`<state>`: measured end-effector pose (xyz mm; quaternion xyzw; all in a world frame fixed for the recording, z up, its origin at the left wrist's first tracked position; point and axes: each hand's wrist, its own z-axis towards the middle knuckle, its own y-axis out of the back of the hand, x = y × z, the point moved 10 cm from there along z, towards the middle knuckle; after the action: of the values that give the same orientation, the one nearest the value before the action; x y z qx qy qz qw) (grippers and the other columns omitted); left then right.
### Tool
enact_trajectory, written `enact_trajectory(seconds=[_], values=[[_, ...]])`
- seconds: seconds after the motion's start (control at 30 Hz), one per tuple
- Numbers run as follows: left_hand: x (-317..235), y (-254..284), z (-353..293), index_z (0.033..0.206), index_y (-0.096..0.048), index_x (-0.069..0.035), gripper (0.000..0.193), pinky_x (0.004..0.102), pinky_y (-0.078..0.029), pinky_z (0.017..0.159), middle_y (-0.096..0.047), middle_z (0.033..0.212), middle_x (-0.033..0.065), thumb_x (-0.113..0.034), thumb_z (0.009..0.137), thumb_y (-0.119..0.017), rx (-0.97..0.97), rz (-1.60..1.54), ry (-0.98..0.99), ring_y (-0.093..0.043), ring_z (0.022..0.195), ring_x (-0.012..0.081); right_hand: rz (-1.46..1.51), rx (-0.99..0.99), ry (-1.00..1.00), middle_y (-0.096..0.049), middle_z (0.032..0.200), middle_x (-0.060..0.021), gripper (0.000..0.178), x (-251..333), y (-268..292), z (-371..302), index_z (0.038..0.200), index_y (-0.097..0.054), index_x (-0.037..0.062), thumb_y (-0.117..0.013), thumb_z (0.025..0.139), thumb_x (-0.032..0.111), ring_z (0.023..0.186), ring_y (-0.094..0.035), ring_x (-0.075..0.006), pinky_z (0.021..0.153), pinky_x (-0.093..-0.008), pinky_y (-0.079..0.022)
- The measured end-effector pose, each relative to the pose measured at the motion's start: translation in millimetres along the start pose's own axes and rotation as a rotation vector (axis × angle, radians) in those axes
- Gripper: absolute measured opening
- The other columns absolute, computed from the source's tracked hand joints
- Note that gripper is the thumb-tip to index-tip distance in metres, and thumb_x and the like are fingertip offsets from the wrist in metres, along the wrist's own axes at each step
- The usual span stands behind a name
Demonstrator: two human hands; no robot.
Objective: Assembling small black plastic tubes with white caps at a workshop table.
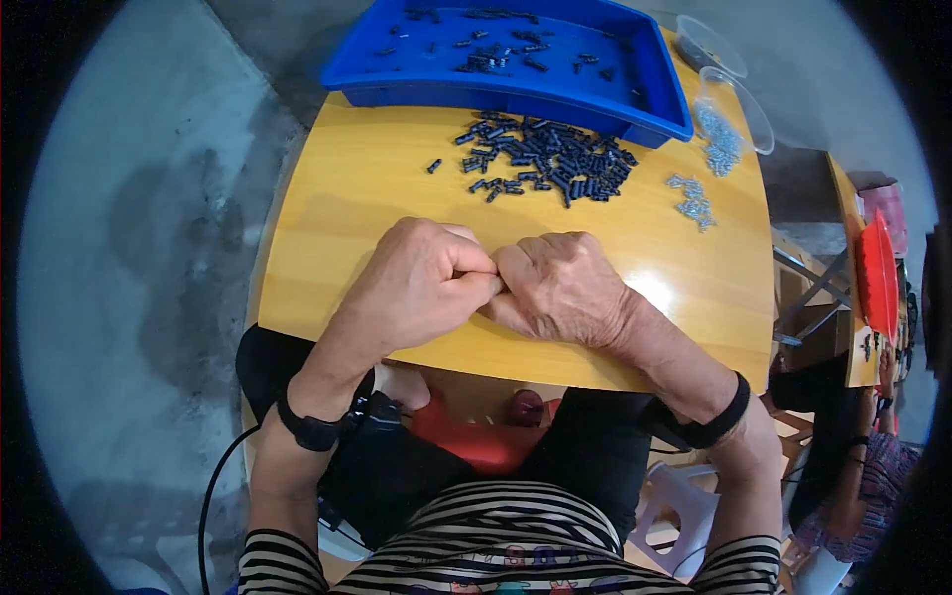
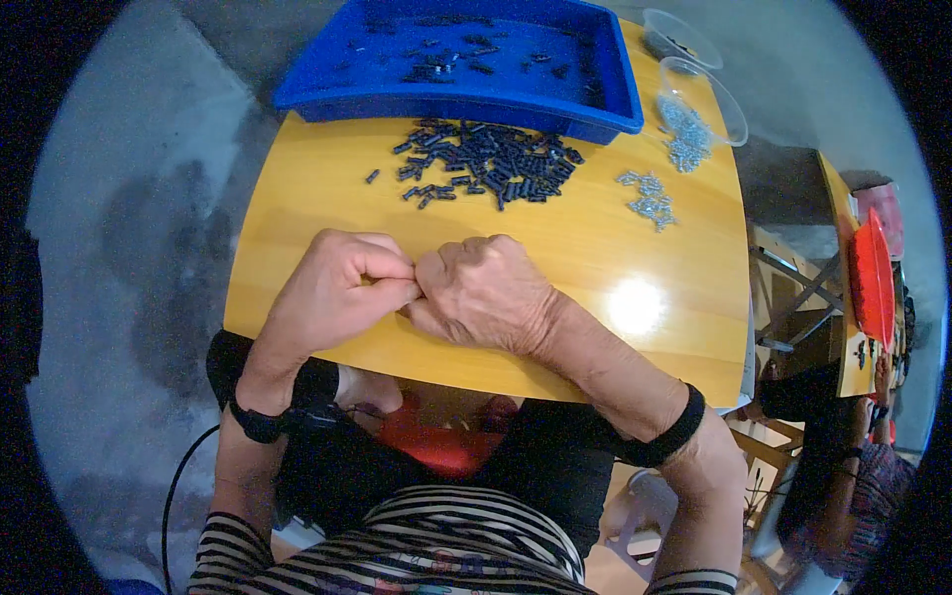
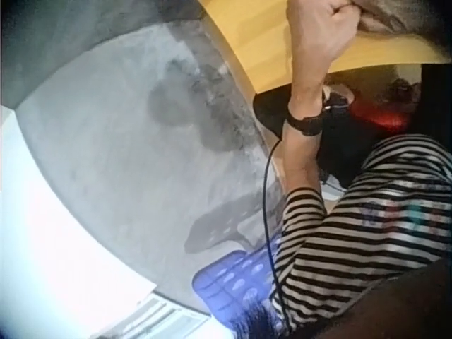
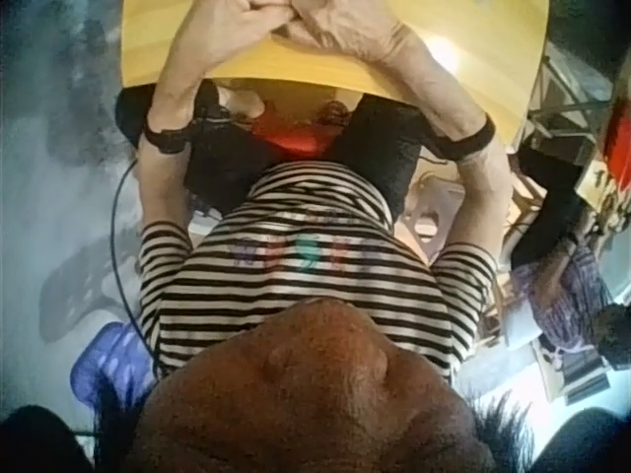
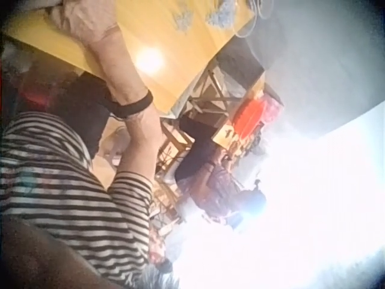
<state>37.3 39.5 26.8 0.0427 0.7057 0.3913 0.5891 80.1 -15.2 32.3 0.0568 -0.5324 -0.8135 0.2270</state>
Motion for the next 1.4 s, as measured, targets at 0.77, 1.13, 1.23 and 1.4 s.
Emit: enact_trajectory(seconds=[0.77, 1.13, 1.23, 1.4], values=[[20.0, -6.0, -3.5, 0.084, -0.067, 0.002, 0.012, 0.0240, -0.045, 0.065, -0.063, 0.076, 0.0034, -0.009, 0.084, -0.063, 0.165, -0.425, 0.089, -0.056, 0.071, 0.0087, 0.408, -0.193, -0.052, -0.056, 0.062, -0.0063, 0.040, -12.4, 27.6, -3.1, 0.088, -0.057, 0.0047, -0.076, 0.070, 0.035, 0.053, -0.058, -0.0211, 0.047, -0.0305, -0.044], [26.5, -8.5, -4.0, 0.086, -0.068, 0.001, 0.013, 0.0221, -0.046, 0.065, -0.065, 0.078, 0.0020, -0.011, 0.086, -0.063, 0.155, -0.454, 0.196, -0.057, 0.072, 0.0071, 0.379, -0.132, -0.102, -0.056, 0.069, -0.0080, 0.035, -14.0, 25.1, -3.3, 0.087, -0.054, 0.0051, -0.073, 0.073, 0.032, 0.062, -0.061, -0.0263, 0.053, -0.0355, -0.048], [27.5, -8.2, -4.3, 0.086, -0.068, 0.001, 0.013, 0.0217, -0.046, 0.064, -0.064, 0.077, 0.0015, -0.011, 0.085, -0.063, 0.138, -0.437, 0.206, -0.056, 0.071, 0.0063, 0.380, -0.145, -0.102, -0.056, 0.069, -0.0080, 0.034, -14.1, 27.0, -3.0, 0.086, -0.055, 0.0049, -0.073, 0.073, 0.031, 0.062, -0.061, -0.0265, 0.052, -0.0358, -0.048], [25.5, -6.8, -3.1, 0.085, -0.069, 0.000, 0.013, 0.0208, -0.044, 0.062, -0.064, 0.075, 0.0001, -0.012, 0.085, -0.064, 0.125, -0.472, 0.198, -0.055, 0.070, 0.0049, 0.490, -0.248, -0.151, -0.051, 0.057, -0.0022, 0.039, -23.9, 28.9, -6.0, 0.088, -0.056, 0.0055, -0.080, 0.068, 0.030, 0.048, -0.051, -0.0151, 0.045, -0.0277, -0.040]])
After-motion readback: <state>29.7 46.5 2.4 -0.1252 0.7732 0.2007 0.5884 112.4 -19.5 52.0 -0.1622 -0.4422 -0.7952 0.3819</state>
